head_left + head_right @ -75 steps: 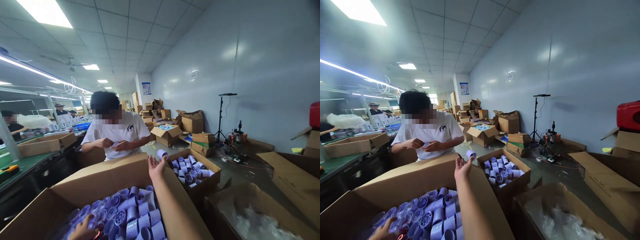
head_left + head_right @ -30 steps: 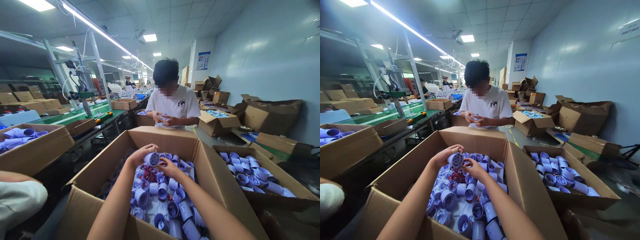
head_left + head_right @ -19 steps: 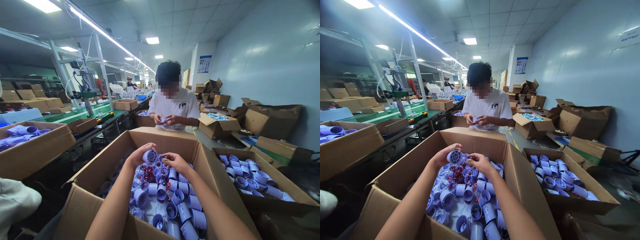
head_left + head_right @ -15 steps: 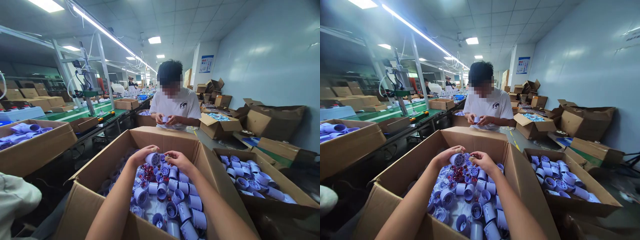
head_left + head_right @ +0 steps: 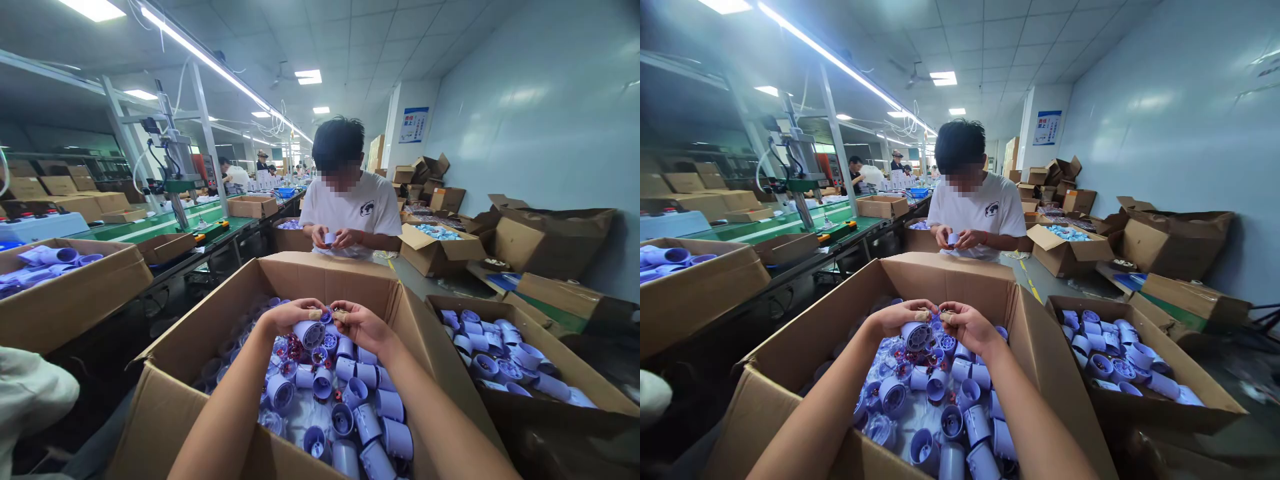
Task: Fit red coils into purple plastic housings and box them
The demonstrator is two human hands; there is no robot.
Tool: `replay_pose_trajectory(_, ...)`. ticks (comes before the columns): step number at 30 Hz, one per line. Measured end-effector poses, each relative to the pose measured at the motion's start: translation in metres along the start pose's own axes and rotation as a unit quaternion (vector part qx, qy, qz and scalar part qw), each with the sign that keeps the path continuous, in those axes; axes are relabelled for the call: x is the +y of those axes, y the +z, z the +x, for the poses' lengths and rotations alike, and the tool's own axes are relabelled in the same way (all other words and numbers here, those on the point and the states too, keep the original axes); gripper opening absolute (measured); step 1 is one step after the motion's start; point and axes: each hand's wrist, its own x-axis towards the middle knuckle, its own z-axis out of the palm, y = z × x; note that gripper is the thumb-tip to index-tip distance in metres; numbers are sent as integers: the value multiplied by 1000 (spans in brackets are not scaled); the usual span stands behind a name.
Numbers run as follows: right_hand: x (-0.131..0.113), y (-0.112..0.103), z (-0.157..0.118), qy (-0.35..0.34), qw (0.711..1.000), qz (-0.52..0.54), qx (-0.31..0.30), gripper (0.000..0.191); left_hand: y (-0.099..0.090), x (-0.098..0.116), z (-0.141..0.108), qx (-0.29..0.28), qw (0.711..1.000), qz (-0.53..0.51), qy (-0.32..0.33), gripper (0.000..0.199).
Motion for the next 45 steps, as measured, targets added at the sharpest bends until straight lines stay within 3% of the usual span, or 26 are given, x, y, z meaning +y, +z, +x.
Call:
replay_pose_trajectory(6,0,-1,-4,-8,998,31,-51,34,2,-2,2,-6,1000,-8,22,54)
replay_pose_trajectory(17,-10,-10,-7,-47,996,66,-20,27,-1,0,1,19,999,-16,41,53)
replay_pose_trajectory(26,-26,-18,-15,-129,989,74,28,32,-9,-1,9,174,982,-60,35,47)
replay_pose_trajectory(31,-22,-7,-14,-39,996,-80,25,29,-5,-4,10,112,994,-12,7,52)
replay_pose_trajectory(37,-27,-5,-16,-104,994,-13,33,31,5,-6,11,17,993,116,-29,52)
replay_pose_trajectory(40,-29,-9,-17,-111,993,-2,31,32,8,-6,14,35,997,65,-22,45)
replay_pose_trajectory(43,-31,-5,-22,-136,991,4,-2,33,8,-5,17,92,993,-74,0,37)
replay_pose_trajectory(45,-31,3,-26,-140,990,-4,-26,33,7,-2,19,138,976,-171,-2,34)
